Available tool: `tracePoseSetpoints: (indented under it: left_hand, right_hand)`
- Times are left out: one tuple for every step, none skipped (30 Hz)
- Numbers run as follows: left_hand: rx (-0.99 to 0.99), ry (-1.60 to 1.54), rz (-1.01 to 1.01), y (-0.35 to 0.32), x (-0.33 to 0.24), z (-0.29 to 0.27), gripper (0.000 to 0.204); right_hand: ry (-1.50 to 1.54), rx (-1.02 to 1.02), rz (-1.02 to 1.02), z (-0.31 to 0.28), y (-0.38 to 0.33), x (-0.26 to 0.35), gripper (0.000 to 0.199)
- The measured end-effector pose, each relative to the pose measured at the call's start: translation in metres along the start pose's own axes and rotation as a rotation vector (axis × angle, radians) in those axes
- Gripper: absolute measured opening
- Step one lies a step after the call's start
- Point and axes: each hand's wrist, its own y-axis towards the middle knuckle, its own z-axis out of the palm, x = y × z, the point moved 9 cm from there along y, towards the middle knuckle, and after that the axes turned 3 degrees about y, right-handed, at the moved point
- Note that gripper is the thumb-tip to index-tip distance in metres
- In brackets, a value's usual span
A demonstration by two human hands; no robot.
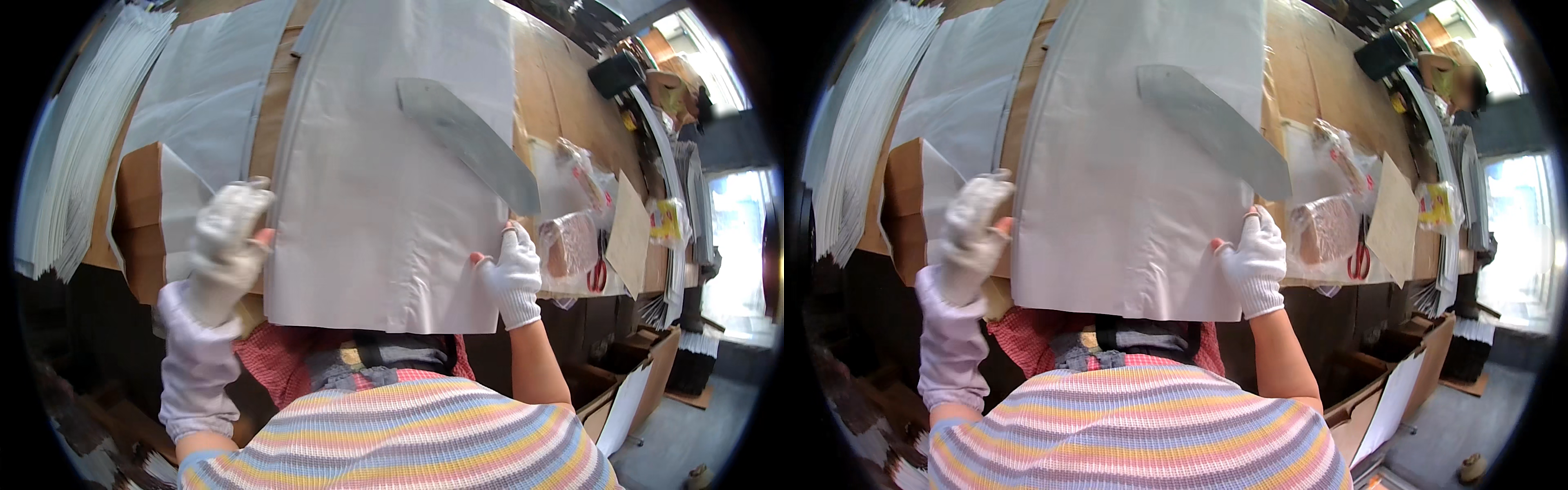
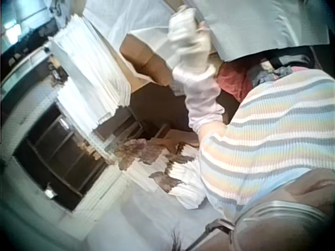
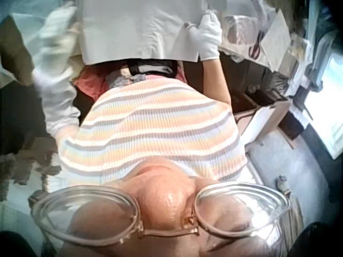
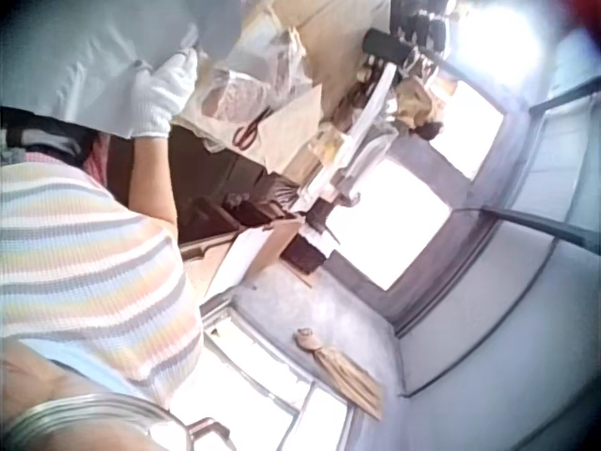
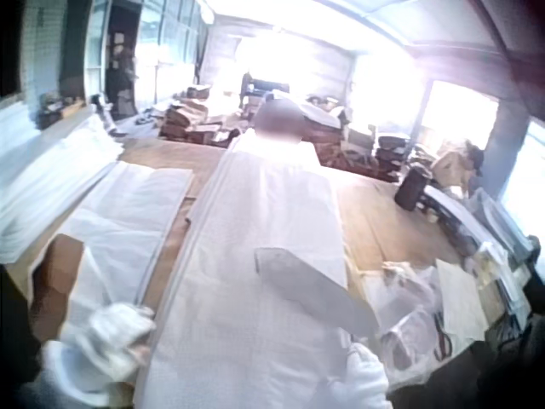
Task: The person uses red-handled scissors to trim the edges of a stack of white paper sheets on a wooden table. After cutting, the person folds the trimmed sheets and places them into a brown paper bag.
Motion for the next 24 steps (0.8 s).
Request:
tracePoseSetpoints:
  left_hand:
    - [0.049, 0.072, -0.019, -0.002, -0.007, 0.024, 0.051]
    - [0.094, 0.144, -0.038, -0.005, -0.011, 0.05, 0.056]
    - [0.102, 0.137, -0.05, 0.001, -0.017, 0.061, 0.056]
    - [0.116, 0.133, -0.068, 0.006, -0.021, 0.068, 0.055]
    - [0.129, 0.131, -0.089, 0.008, -0.023, 0.075, 0.055]
    - [0.108, 0.115, -0.076, 0.006, -0.022, 0.077, 0.054]
    - [0.084, 0.1, -0.07, 0.002, -0.018, 0.077, 0.054]
    - [0.06, 0.085, -0.067, -0.002, -0.014, 0.075, 0.053]
    - [0.072, 0.069, -0.058, -0.005, -0.011, 0.076, 0.051]
    - [0.056, 0.054, -0.015, -0.006, -0.011, 0.072, 0.051]
    - [0.04, 0.039, 0.026, -0.006, -0.009, 0.069, 0.051]
    - [0.024, 0.025, 0.066, -0.005, -0.007, 0.065, 0.051]
    - [0.054, -0.006, 0.077, -0.001, -0.007, 0.064, 0.051]
    - [0.085, -0.038, 0.086, 0.005, -0.005, 0.061, 0.05]
    - [0.115, -0.07, 0.095, 0.009, -0.006, 0.057, 0.05]
    - [0.155, -0.003, 0.091, 0.009, -0.005, 0.055, 0.05]
    - [0.195, 0.059, 0.09, 0.009, -0.004, 0.051, 0.05]
    - [0.236, 0.121, 0.089, 0.009, -0.004, 0.048, 0.05]
    - [0.218, 0.254, 0.179, 0.012, -0.01, 0.042, 0.043]
    - [0.246, 0.178, 0.162, 0.013, -0.01, 0.042, 0.037]
    - [0.274, 0.101, 0.145, 0.013, -0.013, 0.044, 0.032]
    - [0.303, 0.021, 0.124, 0.011, -0.018, 0.047, 0.027]
    - [0.332, -0.059, 0.104, 0.009, -0.023, 0.051, 0.022]
    - [0.361, -0.14, 0.084, 0.006, -0.028, 0.056, 0.019]
  right_hand:
    - [-0.013, 0.042, 0.131, 0.0, -0.002, -0.015, 0.053]
    - [0.06, 0.044, 0.173, 0.002, -0.003, -0.025, 0.052]
    - [0.132, 0.045, 0.223, 0.009, -0.005, -0.038, 0.051]
    - [0.207, 0.053, 0.269, 0.015, -0.008, -0.047, 0.05]
    - [0.213, -0.034, 0.218, 0.009, -0.009, -0.045, 0.037]
    - [0.353, -0.073, 0.225, 0.009, -0.01, -0.051, 0.032]
    - [0.491, -0.11, 0.226, 0.01, -0.008, -0.059, 0.027]
    - [0.629, -0.147, 0.224, 0.011, -0.007, -0.066, 0.022]
    - [1.071, -0.061, 0.339, 0.028, -0.008, -0.078, 0.014]
    - [1.419, 0.099, 0.431, 0.027, -0.007, -0.066, 0.016]
    - [1.146, -0.171, 0.186, 0.005, -0.002, -0.062, 0.016]
    - [0.933, -0.312, -0.046, -0.009, -0.003, -0.047, 0.016]
    - [0.695, -0.493, -0.236, -0.023, -0.013, -0.034, 0.016]
    - [0.529, -0.559, -0.415, -0.029, -0.019, -0.022, 0.015]
    - [0.358, -0.623, -0.589, -0.033, -0.028, -0.01, 0.014]
    - [0.295, -0.517, -0.654, -0.025, -0.028, -0.005, 0.013]
    - [0.225, -0.412, -0.716, -0.021, -0.03, -0.001, 0.013]
    - [0.154, -0.307, -0.775, -0.013, -0.032, 0.003, 0.015]
    - [0.193, -0.349, -0.761, -0.013, -0.027, -0.003, 0.018]
    - [0.243, -0.352, -0.77, -0.013, -0.023, -0.009, 0.017]
    - [0.269, -0.317, -0.77, -0.009, -0.02, -0.014, 0.016]
    - [0.295, -0.277, -0.772, -0.006, -0.019, -0.016, 0.015]
    - [0.291, -0.272, -0.773, -0.004, -0.019, -0.017, 0.014]
    - [0.288, -0.268, -0.774, -0.003, -0.019, -0.017, 0.013]
